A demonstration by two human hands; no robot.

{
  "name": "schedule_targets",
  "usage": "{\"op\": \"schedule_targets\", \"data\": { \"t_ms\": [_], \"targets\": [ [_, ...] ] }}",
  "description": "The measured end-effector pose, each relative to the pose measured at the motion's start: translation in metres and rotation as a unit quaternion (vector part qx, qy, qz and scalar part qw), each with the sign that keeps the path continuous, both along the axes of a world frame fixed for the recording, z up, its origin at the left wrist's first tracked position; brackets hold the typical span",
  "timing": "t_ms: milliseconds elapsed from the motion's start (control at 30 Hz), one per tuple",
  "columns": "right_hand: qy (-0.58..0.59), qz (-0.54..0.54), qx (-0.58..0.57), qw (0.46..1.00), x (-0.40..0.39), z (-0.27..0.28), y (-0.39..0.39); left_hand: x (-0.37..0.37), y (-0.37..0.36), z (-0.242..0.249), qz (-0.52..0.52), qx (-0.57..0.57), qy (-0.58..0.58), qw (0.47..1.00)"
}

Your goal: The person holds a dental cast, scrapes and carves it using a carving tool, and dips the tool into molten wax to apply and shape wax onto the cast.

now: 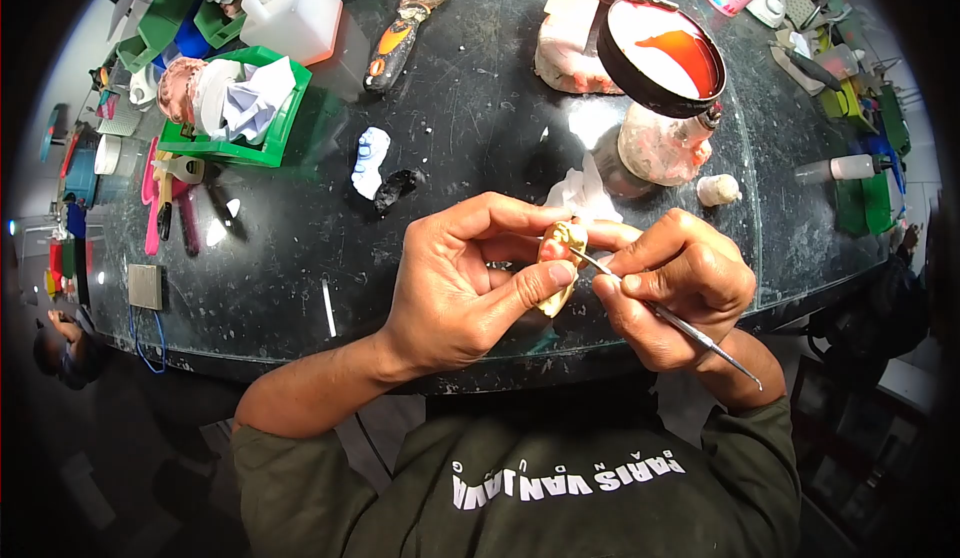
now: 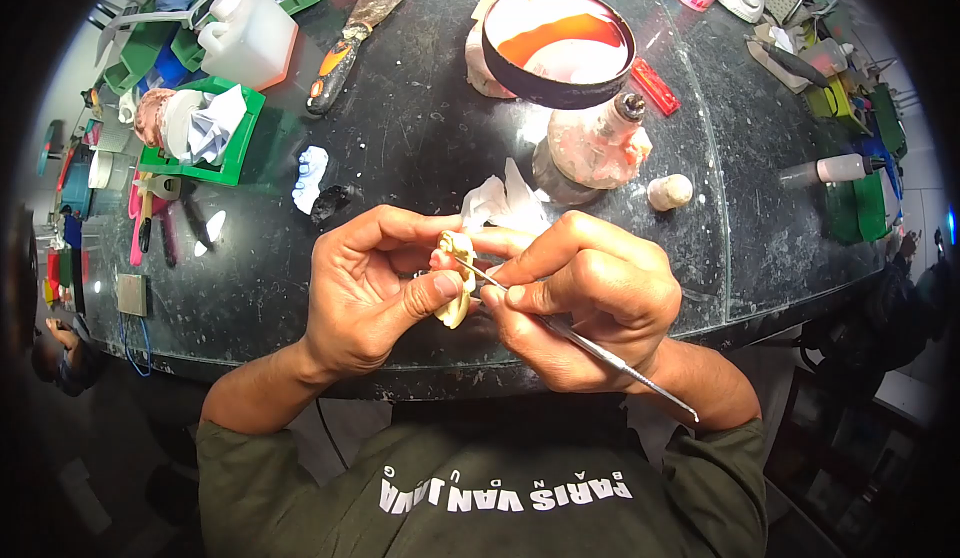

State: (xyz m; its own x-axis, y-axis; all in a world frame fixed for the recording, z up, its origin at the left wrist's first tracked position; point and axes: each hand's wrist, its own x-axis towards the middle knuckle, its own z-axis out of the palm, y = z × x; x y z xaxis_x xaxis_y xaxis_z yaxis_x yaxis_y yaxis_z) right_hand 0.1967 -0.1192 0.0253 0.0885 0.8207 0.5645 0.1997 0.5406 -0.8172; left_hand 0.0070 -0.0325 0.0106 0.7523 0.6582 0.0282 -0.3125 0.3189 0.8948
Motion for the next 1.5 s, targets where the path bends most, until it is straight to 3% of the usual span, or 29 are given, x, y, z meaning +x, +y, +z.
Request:
{"op": "schedule_targets", "data": {
  "t_ms": [533, 967, 1500],
  "targets": [
    [-0.009, 0.047, 0.008, 0.999, 0.004, -0.003, 0.003, -0.001, 0.002, -0.01, 0.041, 0.052, 0.005, 0.998],
    [-0.003, 0.035, -0.001, 0.999, 0.002, 0.001, 0.002, -0.001, 0.002, -0.009, 0.037, 0.062, 0.0, 0.997],
    [0.036, 0.007, -0.038, 0.999, 0.001, -0.003, 0.001, -0.004, 0.004, 0.001, 0.035, 0.048, 0.072, 0.996]
  ]
}}
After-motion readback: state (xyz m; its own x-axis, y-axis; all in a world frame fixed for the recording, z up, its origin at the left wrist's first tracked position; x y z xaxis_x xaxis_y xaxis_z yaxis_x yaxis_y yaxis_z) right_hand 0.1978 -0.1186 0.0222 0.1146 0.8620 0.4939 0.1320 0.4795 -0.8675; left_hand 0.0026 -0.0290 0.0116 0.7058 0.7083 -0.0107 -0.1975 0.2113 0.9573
